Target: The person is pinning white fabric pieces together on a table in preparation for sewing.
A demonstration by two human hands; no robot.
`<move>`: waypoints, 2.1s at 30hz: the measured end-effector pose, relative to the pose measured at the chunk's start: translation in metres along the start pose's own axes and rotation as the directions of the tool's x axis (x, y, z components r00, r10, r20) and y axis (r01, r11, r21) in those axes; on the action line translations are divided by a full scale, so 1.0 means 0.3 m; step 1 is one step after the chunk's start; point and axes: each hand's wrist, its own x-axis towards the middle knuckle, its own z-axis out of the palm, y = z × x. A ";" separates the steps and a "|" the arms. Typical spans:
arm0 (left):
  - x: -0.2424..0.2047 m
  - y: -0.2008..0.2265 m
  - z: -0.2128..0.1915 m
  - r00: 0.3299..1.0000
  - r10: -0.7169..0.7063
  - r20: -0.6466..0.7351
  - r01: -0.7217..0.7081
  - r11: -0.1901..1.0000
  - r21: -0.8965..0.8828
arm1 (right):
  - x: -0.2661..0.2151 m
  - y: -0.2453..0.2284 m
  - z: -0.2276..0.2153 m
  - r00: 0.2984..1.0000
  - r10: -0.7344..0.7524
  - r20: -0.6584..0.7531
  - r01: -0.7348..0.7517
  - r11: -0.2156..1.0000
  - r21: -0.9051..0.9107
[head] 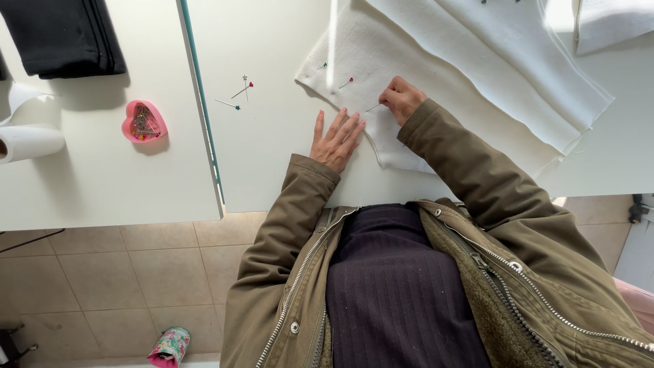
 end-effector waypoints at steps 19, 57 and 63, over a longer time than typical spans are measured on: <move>-0.019 0.041 -0.011 0.942 -0.334 0.037 0.319 0.855 -0.408 | 0.009 0.012 0.016 0.995 -0.069 0.078 0.082 0.979 -0.189; 0.063 -0.033 0.255 0.659 -0.481 0.578 0.391 -0.438 -0.809 | -0.004 0.079 0.079 0.999 -0.045 -0.024 0.047 0.993 0.104; 0.058 -0.036 0.286 0.680 -0.431 0.593 0.395 -0.465 -0.792 | -0.008 0.069 0.074 1.000 -0.025 -0.004 0.026 0.995 0.096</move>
